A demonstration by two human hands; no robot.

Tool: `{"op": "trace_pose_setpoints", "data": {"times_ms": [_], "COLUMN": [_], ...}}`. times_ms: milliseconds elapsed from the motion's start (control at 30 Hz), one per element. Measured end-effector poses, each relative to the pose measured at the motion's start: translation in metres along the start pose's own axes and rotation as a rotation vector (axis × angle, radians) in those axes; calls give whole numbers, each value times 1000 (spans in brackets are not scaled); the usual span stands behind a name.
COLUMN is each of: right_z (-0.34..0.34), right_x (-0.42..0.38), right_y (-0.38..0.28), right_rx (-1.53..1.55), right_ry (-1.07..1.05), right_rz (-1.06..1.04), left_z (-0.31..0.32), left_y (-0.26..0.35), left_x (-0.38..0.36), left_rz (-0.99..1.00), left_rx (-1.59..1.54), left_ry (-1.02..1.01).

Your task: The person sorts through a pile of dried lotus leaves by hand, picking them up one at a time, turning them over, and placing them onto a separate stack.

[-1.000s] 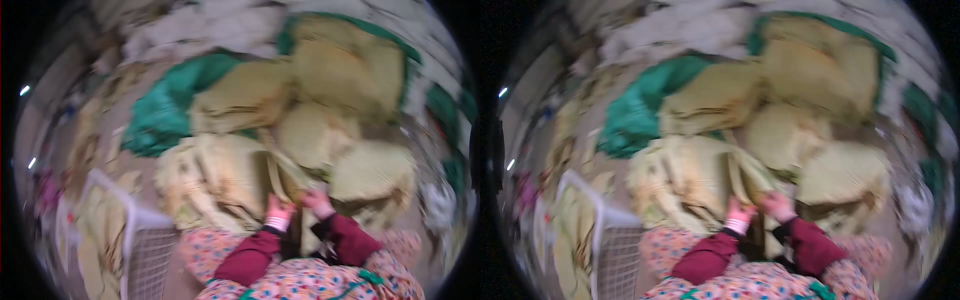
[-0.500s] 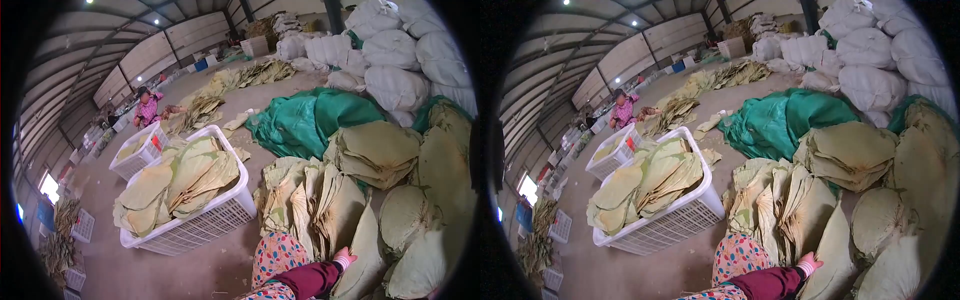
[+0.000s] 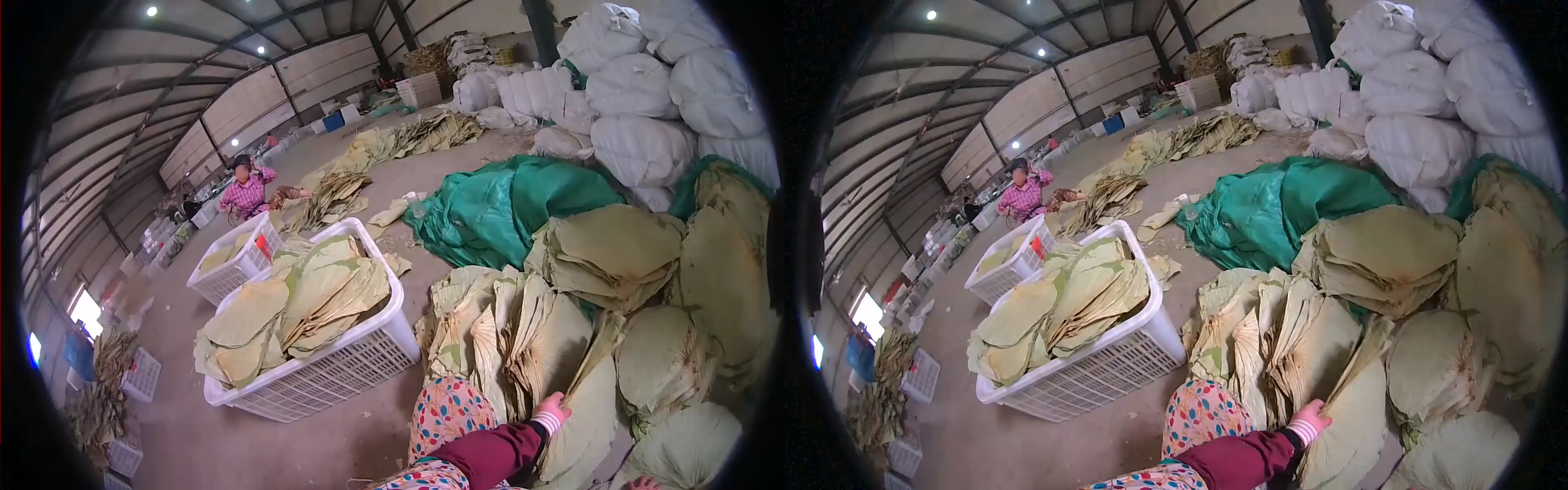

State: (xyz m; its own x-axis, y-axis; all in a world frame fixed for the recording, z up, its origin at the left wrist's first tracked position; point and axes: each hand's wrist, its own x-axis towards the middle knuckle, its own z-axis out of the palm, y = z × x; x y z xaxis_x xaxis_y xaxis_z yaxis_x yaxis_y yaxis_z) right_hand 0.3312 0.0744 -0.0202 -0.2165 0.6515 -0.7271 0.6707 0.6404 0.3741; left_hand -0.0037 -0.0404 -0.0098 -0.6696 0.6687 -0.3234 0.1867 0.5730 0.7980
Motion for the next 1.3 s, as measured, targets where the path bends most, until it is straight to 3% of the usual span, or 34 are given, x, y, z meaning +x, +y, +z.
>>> {"op": "trace_pose_setpoints", "data": {"times_ms": [300, 433, 467, 567, 600, 633, 667, 700, 733, 800, 867, 1000, 1100, 1267, 1300], "right_z": [0, 2, -1, -103, -106, -110, -131, -153, -145, -147, -144, -131, -131, -126, -118], "right_x": [11, 41, 51, -54, -42, -30, -51, -70, -50, -48, -42, -32, -39, -42, -39], "right_y": [-8, -7, -11, -74, -92, -110, -127, -142, -152, -154, -154, -153, -146, -156, -156], "right_rx": [95, 272, 448, 1289, 1432, 1560, 1555, 1550, 1483, 1617, 1679, 2007, 2228, 2278, 2289], "right_ry": [-25, -40, 11, 367, 474, 584, 619, 653, 745, 723, 723, 576, 306, 330, 307], "right_rz": [-15, -173, -257, -591, -641, -705, -657, -610, -552, -570, -550, -789, -622, -631, -625], "left_z": [-36, -22, -19, -2, 6, 13, 19, 36, 54, 49, 31, 17, 13, 58, 57], "left_y": [19, 16, 19, 19, 18, 15, 10, 1, -11, -8, -5, 2, 12, -24, -25], "left_x": [-16, -21, -24, -31, -34, -39, -46, -43, -35, -37, -43, -41, -49, -26, -27], "left_rz": [-2, 46, 47, 128, 170, 211, 364, 371, 229, 200, 435, 370, 383, 483, 342], "left_rx": [-53, -60, -42, 38, 51, 62, 12, -12, -542, -760, -138, -68, -3, -353, -334], "left_ry": [47, -14, -29, -42, -44, -45, -58, -93, -211, -284, -194, -228, -15, -13, -73]}}
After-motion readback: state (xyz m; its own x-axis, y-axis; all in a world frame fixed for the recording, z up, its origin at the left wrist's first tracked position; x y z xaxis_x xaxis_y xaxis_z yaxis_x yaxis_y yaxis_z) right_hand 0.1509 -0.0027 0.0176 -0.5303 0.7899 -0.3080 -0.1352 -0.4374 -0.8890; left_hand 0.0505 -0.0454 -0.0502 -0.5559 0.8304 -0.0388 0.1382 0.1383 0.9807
